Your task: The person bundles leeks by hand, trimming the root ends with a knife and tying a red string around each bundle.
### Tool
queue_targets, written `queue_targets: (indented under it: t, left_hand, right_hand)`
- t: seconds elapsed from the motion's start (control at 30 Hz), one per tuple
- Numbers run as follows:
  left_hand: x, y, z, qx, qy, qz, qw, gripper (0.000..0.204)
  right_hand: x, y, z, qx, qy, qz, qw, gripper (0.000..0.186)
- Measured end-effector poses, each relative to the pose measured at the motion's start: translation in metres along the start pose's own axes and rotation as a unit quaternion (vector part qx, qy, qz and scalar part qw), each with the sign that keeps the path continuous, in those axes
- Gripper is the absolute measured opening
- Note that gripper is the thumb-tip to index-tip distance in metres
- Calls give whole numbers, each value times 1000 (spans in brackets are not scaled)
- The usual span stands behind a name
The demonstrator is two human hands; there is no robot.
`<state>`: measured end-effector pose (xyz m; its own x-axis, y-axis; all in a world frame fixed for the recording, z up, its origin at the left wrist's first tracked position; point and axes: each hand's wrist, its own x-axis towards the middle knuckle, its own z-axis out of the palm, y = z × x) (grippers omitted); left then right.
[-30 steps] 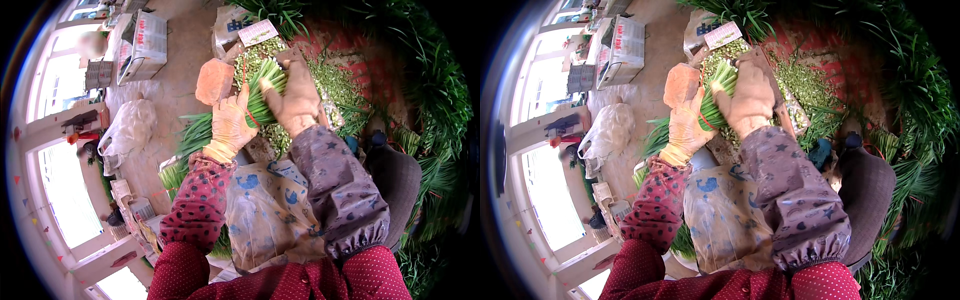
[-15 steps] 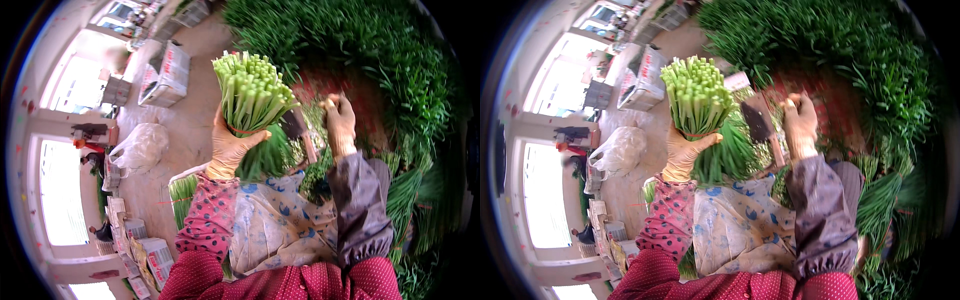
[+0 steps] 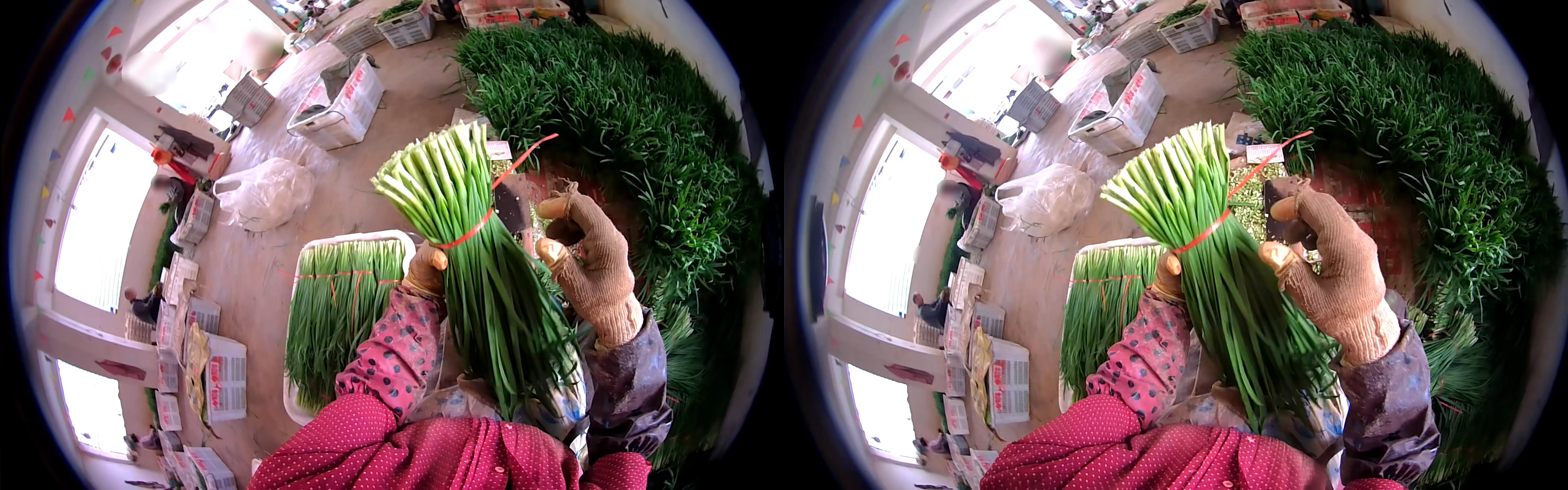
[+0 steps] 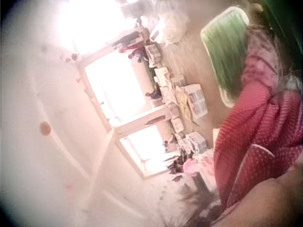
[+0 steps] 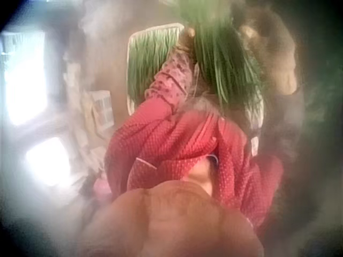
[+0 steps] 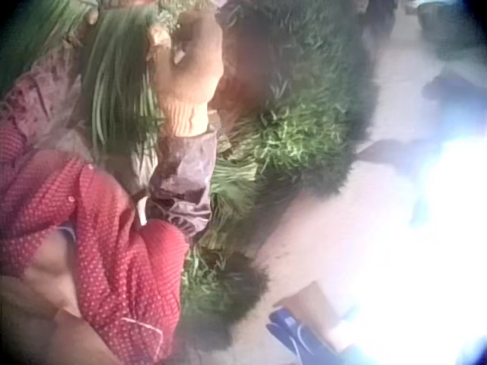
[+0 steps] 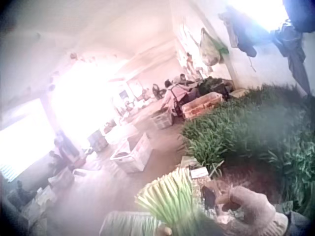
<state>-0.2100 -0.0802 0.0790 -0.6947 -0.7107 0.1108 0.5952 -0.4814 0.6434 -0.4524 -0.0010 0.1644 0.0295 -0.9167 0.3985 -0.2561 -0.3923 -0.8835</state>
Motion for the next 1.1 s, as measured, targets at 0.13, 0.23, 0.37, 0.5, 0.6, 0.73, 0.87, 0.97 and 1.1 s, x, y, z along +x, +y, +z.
queue_targets:
  t: [0.13,0.23,0.37,0.5,0.6,0.73,0.87,0.97,1.1]
  left_hand:
    - [-13,-14,13,-47,-34,60,996,113]
    - [-13,-12,22,-50,-37,63,996,109]
    - [-27,-10,21,-50,-16,67,996,105]
    - [-18,-24,15,-87,-22,63,994,100]
    - [-22,-17,19,-75,-11,63,995,97]
    - [-27,-10,19,-74,-3,70,995,92]
    - [-31,-9,22,-68,10,67,995,88]
    - [-27,-23,19,-91,10,57,994,85]
    - [-24,-40,22,-108,9,48,993,80]
  right_hand:
    - [12,-16,20,-152,40,-226,961,75]
    - [27,-53,36,-239,48,-267,932,81]
    - [51,-79,51,-247,44,-244,937,45]
    - [88,-69,60,-256,80,-147,952,17]
    - [114,-39,48,-150,247,-141,947,15]
    - [64,-45,35,75,296,-193,932,28]
    - [39,-64,60,-169,170,-334,912,33]
    - [59,-70,65,-230,88,-263,933,25]
    - [96,-46,31,268,262,-93,923,26]
